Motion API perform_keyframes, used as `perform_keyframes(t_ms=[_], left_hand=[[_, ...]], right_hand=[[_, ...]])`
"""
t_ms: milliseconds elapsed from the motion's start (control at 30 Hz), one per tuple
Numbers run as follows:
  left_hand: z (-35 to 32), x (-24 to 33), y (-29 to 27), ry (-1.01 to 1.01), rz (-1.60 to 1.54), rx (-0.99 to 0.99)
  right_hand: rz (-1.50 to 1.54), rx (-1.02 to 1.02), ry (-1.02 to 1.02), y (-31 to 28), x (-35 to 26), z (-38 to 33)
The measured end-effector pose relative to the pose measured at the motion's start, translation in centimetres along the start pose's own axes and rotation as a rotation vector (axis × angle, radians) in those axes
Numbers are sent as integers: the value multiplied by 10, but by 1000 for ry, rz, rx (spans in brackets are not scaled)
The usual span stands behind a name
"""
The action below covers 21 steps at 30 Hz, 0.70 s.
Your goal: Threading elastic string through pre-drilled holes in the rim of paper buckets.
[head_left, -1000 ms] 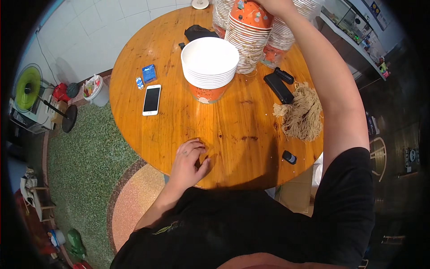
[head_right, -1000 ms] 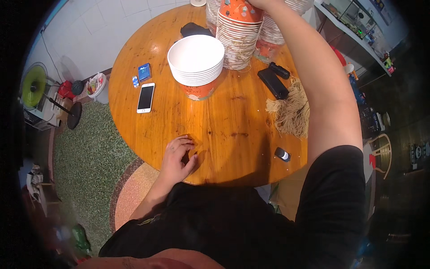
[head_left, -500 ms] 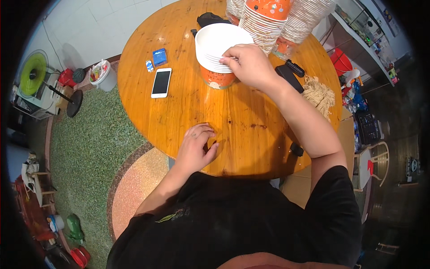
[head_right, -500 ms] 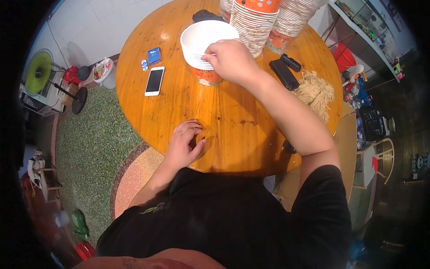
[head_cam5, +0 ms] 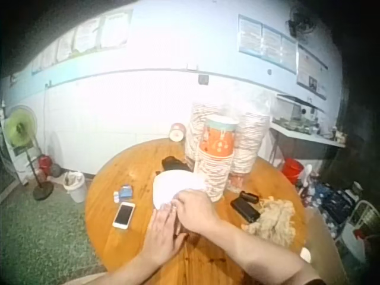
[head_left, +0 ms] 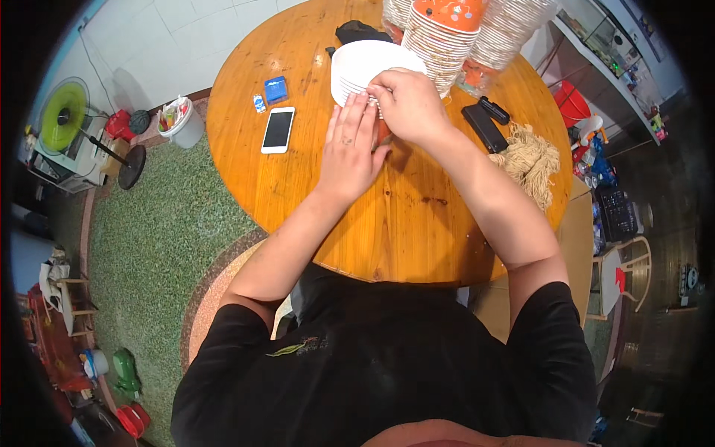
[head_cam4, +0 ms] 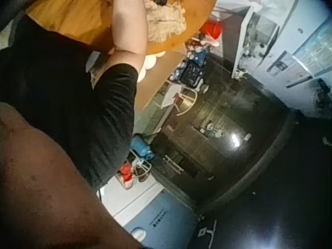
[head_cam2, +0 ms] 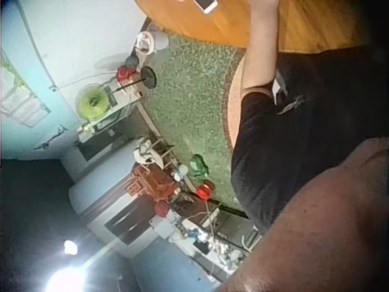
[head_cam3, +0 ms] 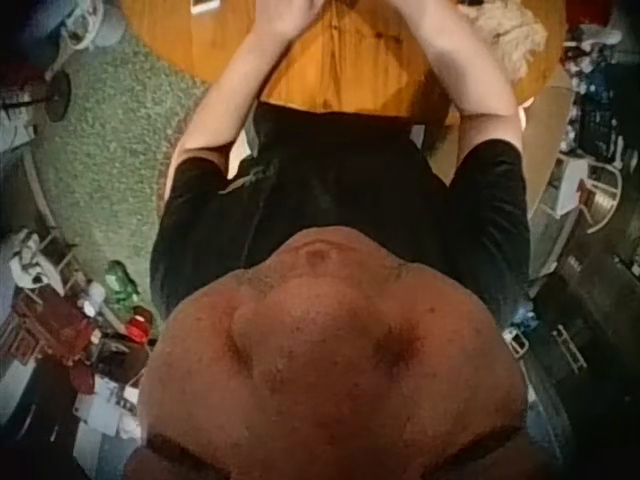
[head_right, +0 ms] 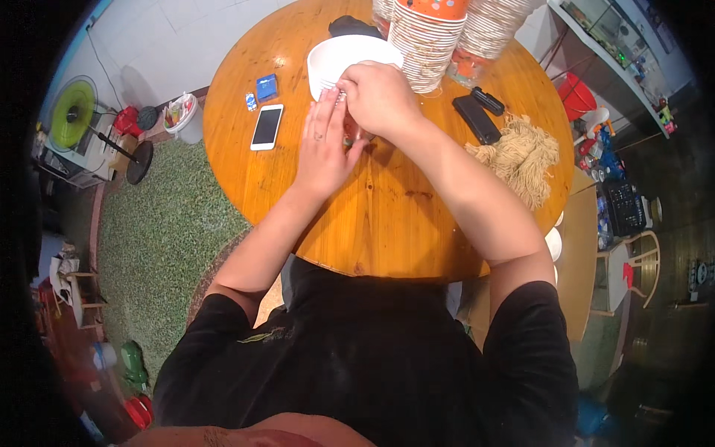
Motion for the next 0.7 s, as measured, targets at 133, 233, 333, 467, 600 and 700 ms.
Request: perform_keyframes(t_ms=[133, 233, 333, 467, 600, 700], left_hand=[[3, 1, -1, -39, 72, 72], [3, 1, -12, -26, 115, 141], [3, -5, -17, -17, 164, 141], [-1, -10, -19, 3, 142, 189], [-3, -9, -20, -5, 117, 217], [-1, -5, -24, -5, 166, 206]], right_hand=[[26, -5, 22, 0, 2, -6], [26, -21, 16, 1, -2, -10], [30, -41, 6, 7, -6, -11], [24, -24, -3, 7, -12, -10], [16, -27, -14, 6, -15, -10], [-22, -1, -21, 2, -18, -10]])
Point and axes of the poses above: each hand's wrist, its own z-axis towards the middle knuckle, its own y-axis out of the palm, x = y × z, the point moved 9 cm from there along z, towards the middle knuckle, and after that the axes turned 14 degrees about -x, right-handed, at the moved point
